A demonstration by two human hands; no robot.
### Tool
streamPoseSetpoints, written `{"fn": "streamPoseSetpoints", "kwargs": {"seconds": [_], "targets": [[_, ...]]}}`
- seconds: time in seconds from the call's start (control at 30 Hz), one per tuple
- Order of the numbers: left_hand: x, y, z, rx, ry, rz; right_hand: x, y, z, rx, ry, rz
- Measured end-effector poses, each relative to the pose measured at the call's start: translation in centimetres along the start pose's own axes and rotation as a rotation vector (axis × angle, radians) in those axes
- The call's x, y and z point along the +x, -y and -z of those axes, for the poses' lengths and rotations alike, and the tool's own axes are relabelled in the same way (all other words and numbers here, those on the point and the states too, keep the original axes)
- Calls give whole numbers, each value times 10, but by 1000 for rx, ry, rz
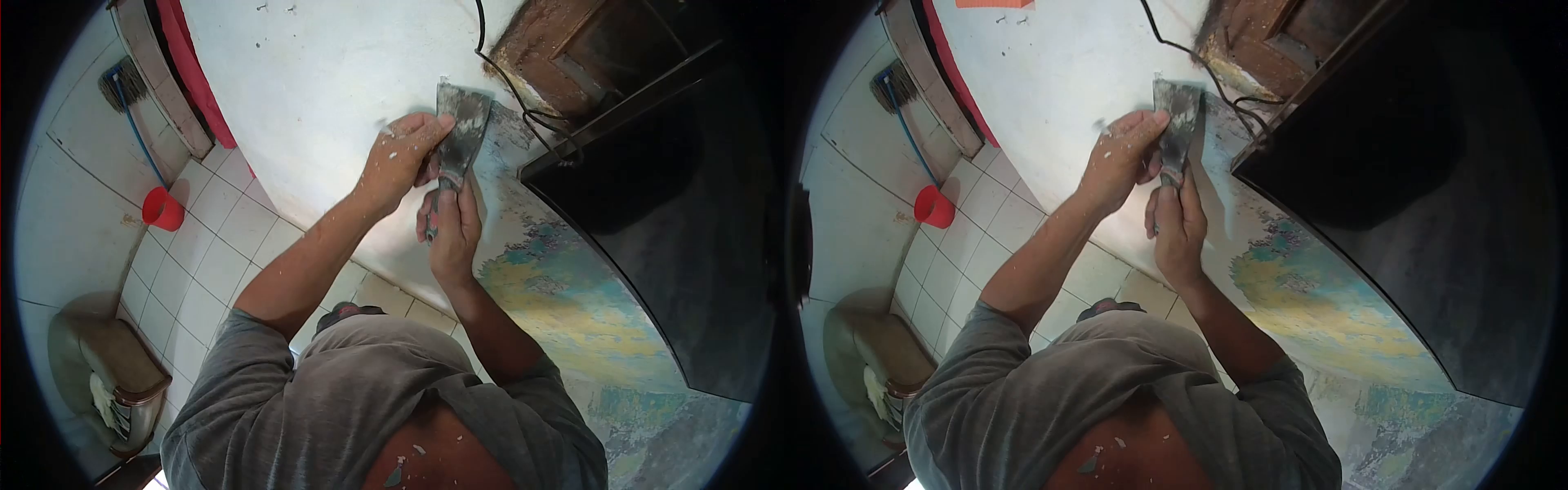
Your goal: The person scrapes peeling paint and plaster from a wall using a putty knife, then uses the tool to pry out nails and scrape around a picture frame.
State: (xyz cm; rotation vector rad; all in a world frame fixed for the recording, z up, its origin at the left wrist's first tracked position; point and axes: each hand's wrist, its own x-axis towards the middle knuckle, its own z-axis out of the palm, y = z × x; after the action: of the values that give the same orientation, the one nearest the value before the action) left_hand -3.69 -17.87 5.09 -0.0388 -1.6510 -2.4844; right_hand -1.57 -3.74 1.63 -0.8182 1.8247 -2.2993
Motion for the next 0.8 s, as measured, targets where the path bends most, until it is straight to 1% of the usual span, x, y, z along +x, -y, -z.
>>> {"fn": "streamPoseSetpoints", "kwargs": {"seconds": [0.03, 0.07, 0.1, 0.13, 0.17, 0.23, 0.27, 0.33, 0.37, 0.43, 0.47, 0.53, 0.67, 0.73, 0.8], "targets": [[-8, 2, -4, 1, 1, 1, -7, 0, 5, -37, 15, -6], [-19, 5, -9, -23, -52, -74, -16, -5, 13, -37, 14, -6], [-28, 8, -13, -47, -105, -151, -24, -14, 24, -267, 3, 64], [-38, 12, -10, -11, -38, -157, -29, -14, 29, -496, -8, 133], [-44, 23, -16, -83, -60, -230, -34, -12, 33, -493, -5, 131], [-53, 35, -24, -21, 7, -366, -38, 4, 34, -842, 47, 239], [-53, 36, -21, -20, 5, -366, -41, 7, 35, -841, 49, 238], [-50, 34, -16, 77, 67, -51, -47, 13, 38, -910, 74, 163], [-47, 34, -16, 76, 66, -52, -50, 16, 37, -910, 75, 165], [-43, 35, -16, -101, 77, 1, -55, 24, 35, -605, 75, 24], [-42, 37, -18, -102, 75, 1, -58, 31, 34, -605, 76, 23], [-39, 43, -23, -398, 101, 74, -63, 42, 36, -202, 74, -268], [-36, 51, -28, -465, 142, 108, -68, 44, 45, -246, 63, -218], [-34, 47, -31, -456, 205, 145, -73, 43, 50, -280, 27, -206], [-31, 43, -35, -459, 194, 159, -70, 44, 49, -279, 20, -200]]}}
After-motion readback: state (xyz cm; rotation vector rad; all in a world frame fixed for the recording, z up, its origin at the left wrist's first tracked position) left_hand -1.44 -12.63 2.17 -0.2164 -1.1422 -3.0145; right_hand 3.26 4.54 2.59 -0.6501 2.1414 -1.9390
